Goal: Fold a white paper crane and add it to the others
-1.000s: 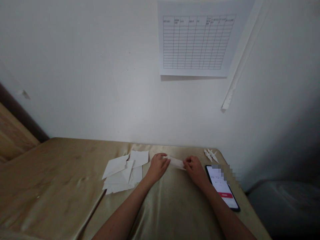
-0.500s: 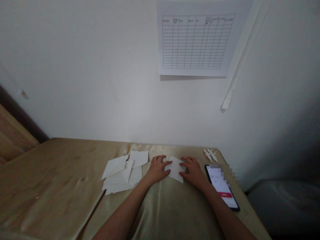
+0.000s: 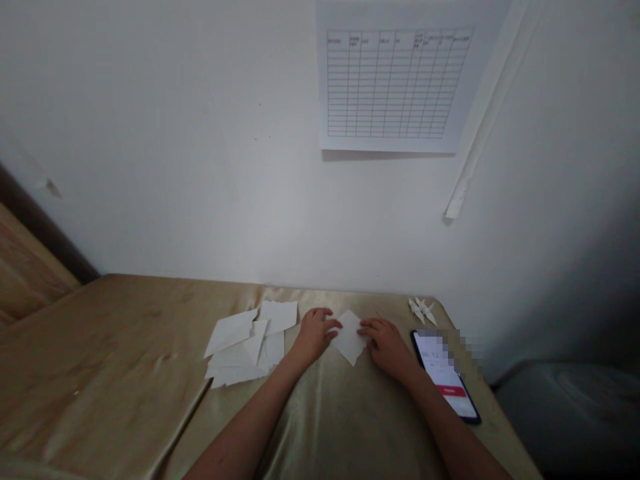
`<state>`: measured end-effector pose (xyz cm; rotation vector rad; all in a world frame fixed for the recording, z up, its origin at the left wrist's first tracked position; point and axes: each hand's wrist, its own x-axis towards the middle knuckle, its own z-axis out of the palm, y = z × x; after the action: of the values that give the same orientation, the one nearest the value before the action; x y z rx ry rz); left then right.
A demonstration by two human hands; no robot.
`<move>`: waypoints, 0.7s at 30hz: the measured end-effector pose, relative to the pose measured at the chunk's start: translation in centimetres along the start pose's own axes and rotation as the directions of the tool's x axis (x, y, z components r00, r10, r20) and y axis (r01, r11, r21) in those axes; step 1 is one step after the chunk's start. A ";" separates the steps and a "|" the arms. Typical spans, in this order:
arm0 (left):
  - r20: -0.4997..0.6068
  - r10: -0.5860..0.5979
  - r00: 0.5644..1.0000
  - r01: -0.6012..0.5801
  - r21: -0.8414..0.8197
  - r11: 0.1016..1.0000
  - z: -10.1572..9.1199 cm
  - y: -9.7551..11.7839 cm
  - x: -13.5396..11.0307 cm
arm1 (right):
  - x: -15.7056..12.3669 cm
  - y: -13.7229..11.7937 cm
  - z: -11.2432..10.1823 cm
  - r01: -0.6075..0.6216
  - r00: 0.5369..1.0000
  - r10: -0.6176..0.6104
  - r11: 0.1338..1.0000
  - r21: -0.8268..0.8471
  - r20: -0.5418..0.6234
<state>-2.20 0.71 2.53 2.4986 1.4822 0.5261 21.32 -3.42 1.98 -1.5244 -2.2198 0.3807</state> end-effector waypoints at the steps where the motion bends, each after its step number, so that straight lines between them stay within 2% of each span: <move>1: 0.029 0.022 0.999 -0.021 -0.009 1.000 -0.1 0.0 0.0 | 0.0 -0.1 -0.1 0.000 1.000 0.001 1.000 -0.014 0.002; 4: 0.108 0.037 0.993 -0.036 -0.019 0.999 -0.7 0.5 -0.4 | -0.1 -0.3 -0.3 -0.010 1.000 0.011 0.999 -0.039 0.004; 10: 0.156 0.084 0.984 -0.084 -0.009 0.996 -1.4 1.7 -1.5 | -0.1 -0.6 -1.0 -0.028 1.000 0.029 0.998 -0.054 0.005; 16: 0.226 0.130 0.966 -0.132 -0.005 0.991 -1.0 1.6 -1.7 | 0.1 -0.4 -1.2 -0.058 0.998 0.056 0.996 -0.069 -0.029; 21: 0.231 0.138 0.963 -0.125 -0.071 0.990 -1.5 1.7 -1.6 | 0.2 0.0 -0.9 -0.055 0.998 0.054 0.998 -0.031 -0.038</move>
<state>-2.10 -1.56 4.12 2.5251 1.2055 0.2732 21.68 -3.21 2.75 -1.5979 -2.1694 0.3325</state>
